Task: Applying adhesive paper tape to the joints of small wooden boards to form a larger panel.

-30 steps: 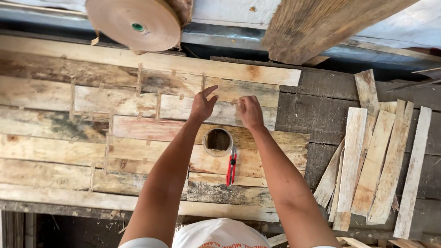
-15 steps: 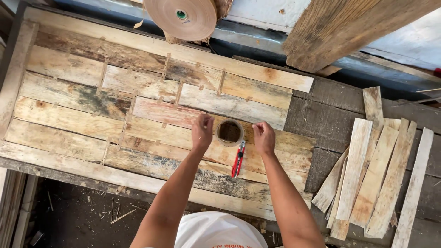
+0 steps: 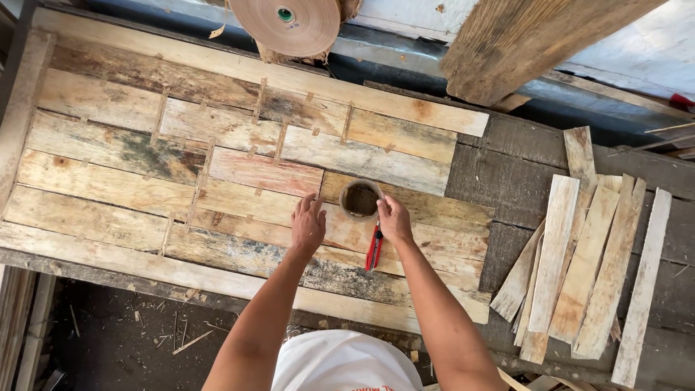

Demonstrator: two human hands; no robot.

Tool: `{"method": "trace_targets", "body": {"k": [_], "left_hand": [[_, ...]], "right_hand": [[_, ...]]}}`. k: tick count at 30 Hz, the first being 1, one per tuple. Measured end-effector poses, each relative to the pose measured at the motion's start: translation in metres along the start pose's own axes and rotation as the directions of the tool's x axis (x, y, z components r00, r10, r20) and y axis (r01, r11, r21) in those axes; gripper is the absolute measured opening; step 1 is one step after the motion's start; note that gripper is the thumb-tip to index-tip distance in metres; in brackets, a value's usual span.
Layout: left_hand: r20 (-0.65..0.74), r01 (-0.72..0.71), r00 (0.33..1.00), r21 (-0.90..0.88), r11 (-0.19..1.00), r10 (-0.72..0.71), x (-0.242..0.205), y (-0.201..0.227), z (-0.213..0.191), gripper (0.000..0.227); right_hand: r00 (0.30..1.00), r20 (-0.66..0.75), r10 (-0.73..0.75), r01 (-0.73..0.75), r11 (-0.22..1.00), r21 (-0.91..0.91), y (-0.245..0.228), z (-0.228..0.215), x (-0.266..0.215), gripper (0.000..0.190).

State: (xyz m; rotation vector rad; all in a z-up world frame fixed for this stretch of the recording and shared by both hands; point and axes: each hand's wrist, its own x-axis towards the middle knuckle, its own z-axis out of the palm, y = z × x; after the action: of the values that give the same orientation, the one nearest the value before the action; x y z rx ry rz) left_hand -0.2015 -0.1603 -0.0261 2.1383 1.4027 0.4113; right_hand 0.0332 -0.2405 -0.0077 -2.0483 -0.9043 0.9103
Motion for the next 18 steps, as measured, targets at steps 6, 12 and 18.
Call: {"method": "trace_targets", "body": {"k": [6,12,18], "left_hand": [[0.067,0.026,0.997,-0.033,0.999,-0.023,0.004,0.002,-0.013,0.042],[0.032,0.01,0.999,-0.145,0.989,-0.005,0.007,0.0,-0.027,0.038],[0.014,-0.046,0.999,-0.157,0.987,0.049,0.004,-0.014,-0.04,0.04]], "right_hand": [[0.995,-0.063,0.072,-0.068,0.995,0.069,-0.009,-0.007,0.007,0.033],[0.935,-0.205,0.288,-0.211,0.92,0.329,0.004,-0.016,0.047,0.031],[0.931,-0.258,0.259,-0.044,0.781,0.624,0.024,-0.012,0.063,0.035]]}}
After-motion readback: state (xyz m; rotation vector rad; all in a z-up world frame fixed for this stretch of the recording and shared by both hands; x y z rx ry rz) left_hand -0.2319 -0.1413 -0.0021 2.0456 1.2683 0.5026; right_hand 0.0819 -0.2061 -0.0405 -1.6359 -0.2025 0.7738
